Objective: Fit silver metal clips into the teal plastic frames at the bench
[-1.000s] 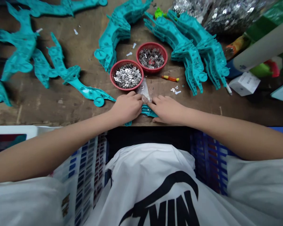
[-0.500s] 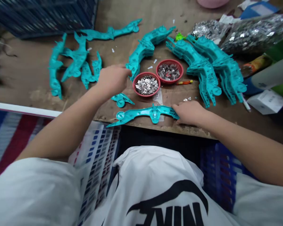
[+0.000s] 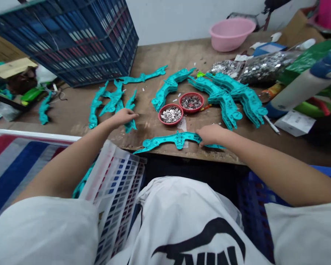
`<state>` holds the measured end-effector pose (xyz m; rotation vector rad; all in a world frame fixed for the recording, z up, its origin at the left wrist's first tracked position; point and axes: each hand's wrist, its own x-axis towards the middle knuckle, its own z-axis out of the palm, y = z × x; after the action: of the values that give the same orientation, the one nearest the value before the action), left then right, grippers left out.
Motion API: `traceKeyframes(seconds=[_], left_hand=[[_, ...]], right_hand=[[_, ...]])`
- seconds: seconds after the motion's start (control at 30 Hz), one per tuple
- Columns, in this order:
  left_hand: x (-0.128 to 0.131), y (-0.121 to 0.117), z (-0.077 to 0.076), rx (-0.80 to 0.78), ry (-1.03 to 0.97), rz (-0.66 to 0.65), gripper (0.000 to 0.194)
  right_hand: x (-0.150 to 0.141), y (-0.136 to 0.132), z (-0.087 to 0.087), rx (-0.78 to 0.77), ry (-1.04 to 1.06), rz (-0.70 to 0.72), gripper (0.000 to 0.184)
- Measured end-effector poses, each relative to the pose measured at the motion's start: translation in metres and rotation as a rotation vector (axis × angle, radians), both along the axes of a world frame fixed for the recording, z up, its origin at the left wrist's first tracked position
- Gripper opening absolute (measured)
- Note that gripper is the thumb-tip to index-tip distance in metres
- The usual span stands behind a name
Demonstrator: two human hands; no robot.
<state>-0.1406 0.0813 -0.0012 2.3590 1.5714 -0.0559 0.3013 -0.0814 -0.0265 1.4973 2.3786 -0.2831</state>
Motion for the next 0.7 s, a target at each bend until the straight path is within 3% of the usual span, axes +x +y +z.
traceKeyframes(seconds=[0.07, 0.13, 0.23, 0.33, 0.4, 0.47, 0.57, 0.6, 0.7], left_hand=[[-0.009, -0.009, 0.036, 0.038, -0.024, 0.113, 0.089], [-0.014, -0.026, 0.067, 0.112, -0.064, 0.1, 0.083], [-0.004, -0.068, 0.089, 0.297, -0.067, -0.223, 0.066], [0.026, -0.123, 0.081, 0.429, 0.098, -0.654, 0.049], [0.048, -0.156, 0.07, 0.431, 0.212, -0.872, 0.039], [0.063, -0.178, 0.06, 0.394, 0.266, -0.994, 0.033], [0.074, -0.184, 0.048, 0.391, 0.21, -0.943, 0.021], [0.077, -0.18, 0.045, 0.4, 0.168, -0.865, 0.03], [0.096, -0.158, 0.037, 0.308, 0.139, -0.577, 0.091]], right_hand=[[0.004, 0.004, 0.004, -0.013, 0.02, 0.005, 0.036], [0.007, 0.007, 0.016, 0.045, 0.052, -0.013, 0.054], [0.007, 0.003, 0.043, 0.395, 0.212, -0.031, 0.098], [0.001, -0.012, 0.067, 0.648, 0.338, 0.0, 0.121], [-0.005, -0.023, 0.076, 0.645, 0.329, 0.026, 0.122], [-0.008, -0.027, 0.079, 0.541, 0.269, 0.019, 0.109], [-0.008, -0.02, 0.076, 0.25, 0.141, -0.065, 0.075], [-0.007, -0.016, 0.073, 0.141, 0.114, -0.086, 0.064], [-0.01, -0.008, 0.065, -0.075, 0.13, -0.11, 0.045]])
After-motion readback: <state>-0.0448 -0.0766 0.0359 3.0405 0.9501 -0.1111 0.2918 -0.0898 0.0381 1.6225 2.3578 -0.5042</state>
